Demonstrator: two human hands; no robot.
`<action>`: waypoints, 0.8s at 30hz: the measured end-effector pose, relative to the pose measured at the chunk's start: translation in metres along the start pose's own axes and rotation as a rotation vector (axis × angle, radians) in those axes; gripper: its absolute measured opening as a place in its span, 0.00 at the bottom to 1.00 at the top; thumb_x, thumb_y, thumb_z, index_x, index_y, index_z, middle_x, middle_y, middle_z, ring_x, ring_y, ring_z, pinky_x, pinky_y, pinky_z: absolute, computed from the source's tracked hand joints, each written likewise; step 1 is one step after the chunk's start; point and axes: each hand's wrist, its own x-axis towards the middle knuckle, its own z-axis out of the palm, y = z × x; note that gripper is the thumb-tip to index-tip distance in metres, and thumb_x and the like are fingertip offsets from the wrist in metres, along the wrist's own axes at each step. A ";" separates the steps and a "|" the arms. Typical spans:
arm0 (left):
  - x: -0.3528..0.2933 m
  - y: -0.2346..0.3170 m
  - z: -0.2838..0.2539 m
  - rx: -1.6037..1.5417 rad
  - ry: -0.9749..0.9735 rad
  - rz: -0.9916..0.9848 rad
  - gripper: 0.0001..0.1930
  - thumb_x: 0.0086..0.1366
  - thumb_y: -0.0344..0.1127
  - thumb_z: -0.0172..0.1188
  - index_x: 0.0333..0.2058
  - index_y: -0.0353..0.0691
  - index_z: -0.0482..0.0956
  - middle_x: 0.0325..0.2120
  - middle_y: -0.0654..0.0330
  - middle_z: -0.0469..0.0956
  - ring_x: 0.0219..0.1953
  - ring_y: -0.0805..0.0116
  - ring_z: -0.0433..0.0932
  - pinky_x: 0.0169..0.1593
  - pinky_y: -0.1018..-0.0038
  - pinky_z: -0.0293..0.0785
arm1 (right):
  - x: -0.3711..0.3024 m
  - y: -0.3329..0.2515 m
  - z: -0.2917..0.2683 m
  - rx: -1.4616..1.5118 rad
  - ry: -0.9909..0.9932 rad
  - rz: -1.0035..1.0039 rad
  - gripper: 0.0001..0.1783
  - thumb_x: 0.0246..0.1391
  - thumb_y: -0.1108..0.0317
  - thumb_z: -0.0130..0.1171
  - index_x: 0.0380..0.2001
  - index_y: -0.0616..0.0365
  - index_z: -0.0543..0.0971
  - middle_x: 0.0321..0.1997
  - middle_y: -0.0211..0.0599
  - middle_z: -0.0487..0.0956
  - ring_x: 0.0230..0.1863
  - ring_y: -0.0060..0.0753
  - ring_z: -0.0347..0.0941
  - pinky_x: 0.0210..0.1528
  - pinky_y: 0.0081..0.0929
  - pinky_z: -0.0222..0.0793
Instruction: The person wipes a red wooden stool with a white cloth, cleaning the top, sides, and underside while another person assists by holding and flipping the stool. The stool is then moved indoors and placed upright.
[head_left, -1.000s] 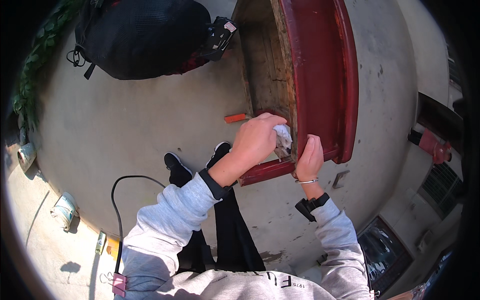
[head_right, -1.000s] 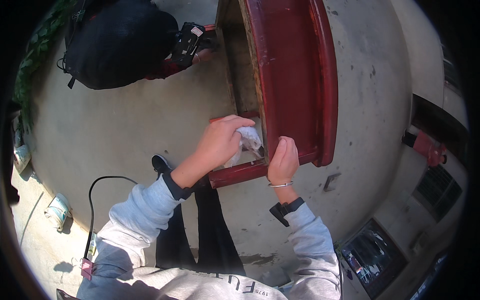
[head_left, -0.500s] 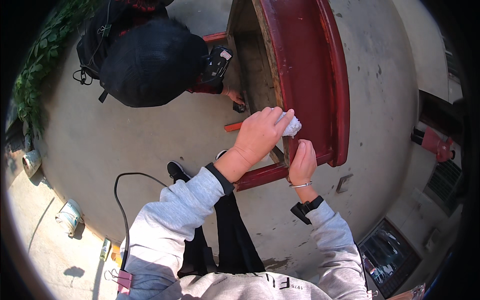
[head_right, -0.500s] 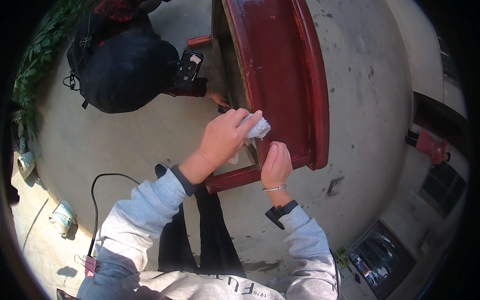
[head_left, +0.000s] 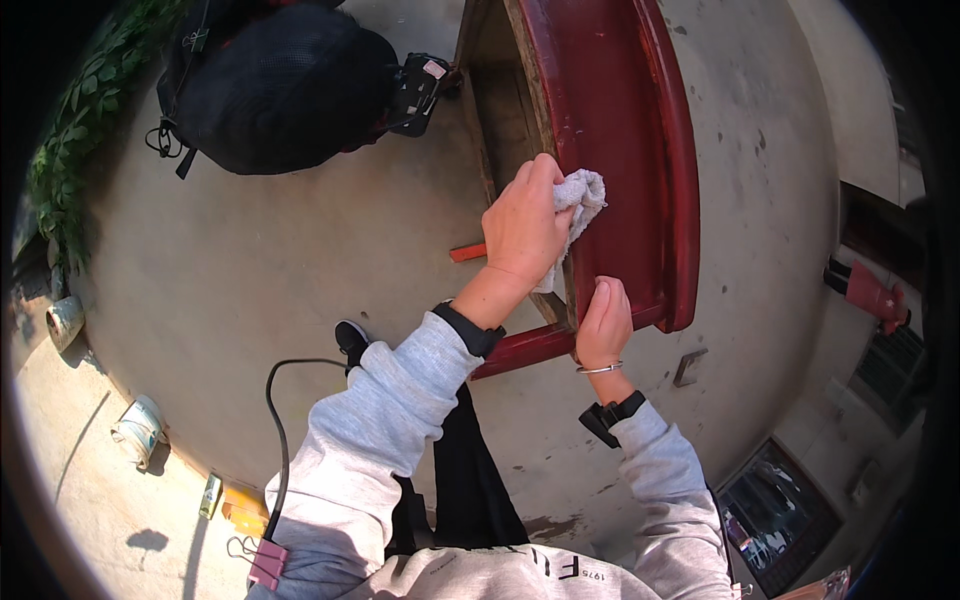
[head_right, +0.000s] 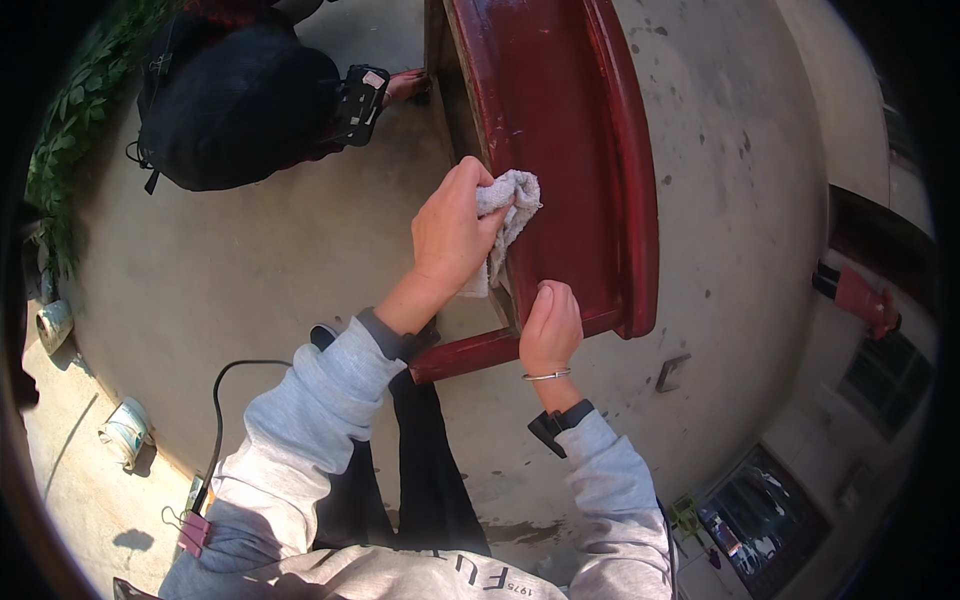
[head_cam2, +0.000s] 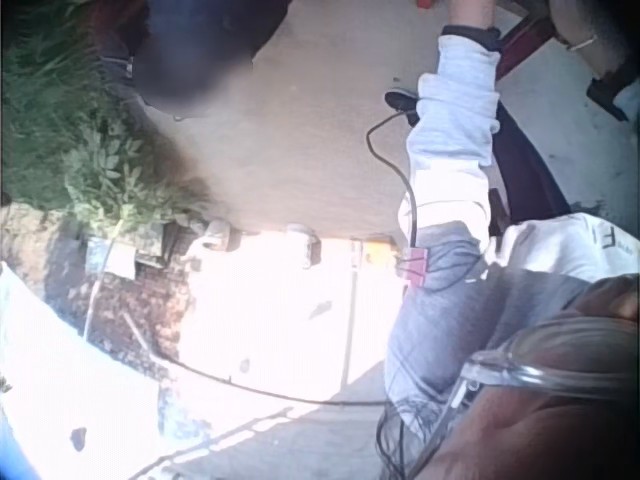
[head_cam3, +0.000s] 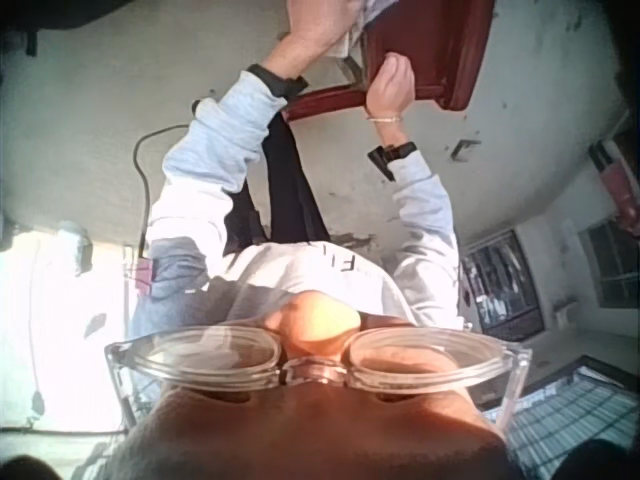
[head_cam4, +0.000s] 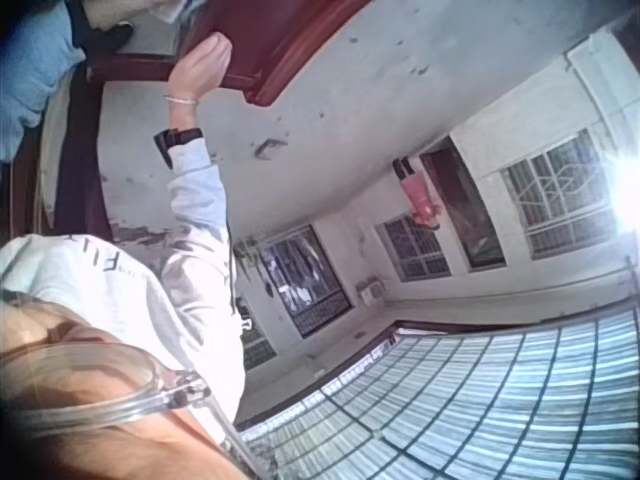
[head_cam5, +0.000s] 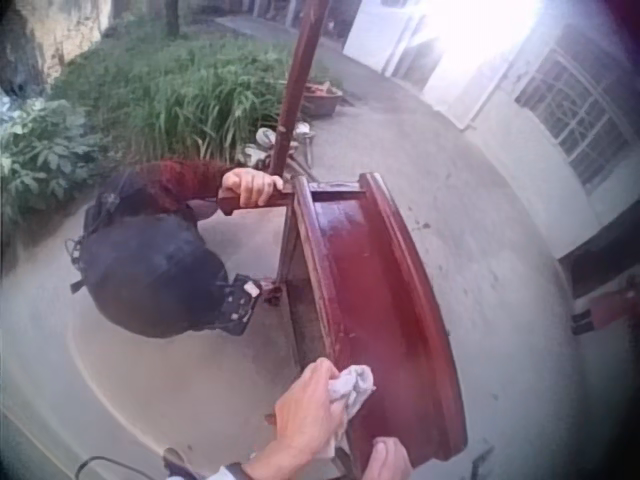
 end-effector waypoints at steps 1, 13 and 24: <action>0.003 -0.001 -0.001 -0.016 0.079 0.061 0.16 0.55 0.41 0.67 0.34 0.45 0.69 0.31 0.59 0.77 0.37 0.51 0.77 0.35 0.61 0.71 | 0.000 0.000 0.000 0.002 -0.008 0.008 0.14 0.64 0.65 0.41 0.37 0.61 0.74 0.36 0.45 0.77 0.40 0.52 0.72 0.41 0.41 0.68; 0.046 -0.006 0.003 -0.098 0.002 -0.184 0.32 0.49 0.51 0.70 0.43 0.36 0.67 0.42 0.51 0.77 0.45 0.53 0.78 0.44 0.60 0.75 | 0.002 -0.003 -0.005 0.156 -0.003 0.069 0.19 0.66 0.62 0.35 0.32 0.62 0.73 0.33 0.44 0.75 0.35 0.46 0.71 0.40 0.35 0.66; -0.089 -0.022 0.047 0.049 -0.640 -0.223 0.43 0.41 0.51 0.75 0.49 0.33 0.62 0.49 0.45 0.72 0.53 0.52 0.73 0.53 0.61 0.71 | 0.000 0.013 -0.003 0.576 0.252 0.235 0.20 0.67 0.55 0.35 0.40 0.60 0.71 0.33 0.32 0.70 0.33 0.24 0.63 0.39 0.24 0.61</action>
